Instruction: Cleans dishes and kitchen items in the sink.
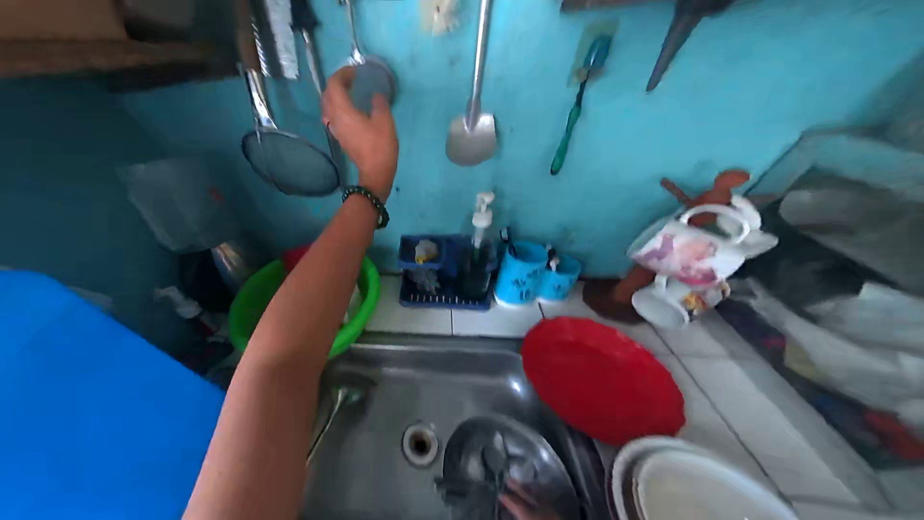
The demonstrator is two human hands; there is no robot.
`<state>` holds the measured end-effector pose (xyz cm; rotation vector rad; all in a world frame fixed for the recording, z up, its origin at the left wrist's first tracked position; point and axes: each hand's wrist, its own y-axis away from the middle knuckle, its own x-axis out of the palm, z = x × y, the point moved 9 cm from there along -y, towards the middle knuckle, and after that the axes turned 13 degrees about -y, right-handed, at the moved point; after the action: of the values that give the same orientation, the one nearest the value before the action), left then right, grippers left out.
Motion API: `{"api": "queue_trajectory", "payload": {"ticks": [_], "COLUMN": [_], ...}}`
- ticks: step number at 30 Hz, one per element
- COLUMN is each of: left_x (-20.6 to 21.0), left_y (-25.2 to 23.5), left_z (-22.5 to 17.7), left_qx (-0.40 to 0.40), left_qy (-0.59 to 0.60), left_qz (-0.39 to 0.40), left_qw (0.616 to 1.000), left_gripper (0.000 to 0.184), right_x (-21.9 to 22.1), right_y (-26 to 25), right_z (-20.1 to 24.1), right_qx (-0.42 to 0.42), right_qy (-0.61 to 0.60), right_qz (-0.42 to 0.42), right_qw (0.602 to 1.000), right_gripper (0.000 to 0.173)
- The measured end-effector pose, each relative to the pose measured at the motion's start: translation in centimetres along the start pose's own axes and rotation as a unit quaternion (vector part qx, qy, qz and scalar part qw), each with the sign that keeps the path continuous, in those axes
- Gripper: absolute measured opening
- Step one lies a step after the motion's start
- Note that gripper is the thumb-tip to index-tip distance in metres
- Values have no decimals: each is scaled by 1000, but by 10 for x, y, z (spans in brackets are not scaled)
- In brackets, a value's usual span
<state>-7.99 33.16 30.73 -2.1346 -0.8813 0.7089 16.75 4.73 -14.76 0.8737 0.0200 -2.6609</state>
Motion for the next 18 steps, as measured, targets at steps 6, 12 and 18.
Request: {"api": "queue_trajectory", "payload": {"ticks": [6,12,18], "left_x": [41,10,14], "left_y": [339,509,537], "left_z": [-8,55,57], "left_qx": [111,92,19], "left_qy": [-26,-312,-282], "left_qz": [606,819,825], "left_qw": [787,473,490], "left_gripper": [26,86,86], "right_x": [8,9,-15], "right_y": [-9,-24,-36], "right_z": [-6,-6,2], "right_qx": [146,220,161], "right_qy": [39,22,-11], "right_qz": [127,149,77], "right_qw": [980,964,984], "right_gripper": [53,41,59]}}
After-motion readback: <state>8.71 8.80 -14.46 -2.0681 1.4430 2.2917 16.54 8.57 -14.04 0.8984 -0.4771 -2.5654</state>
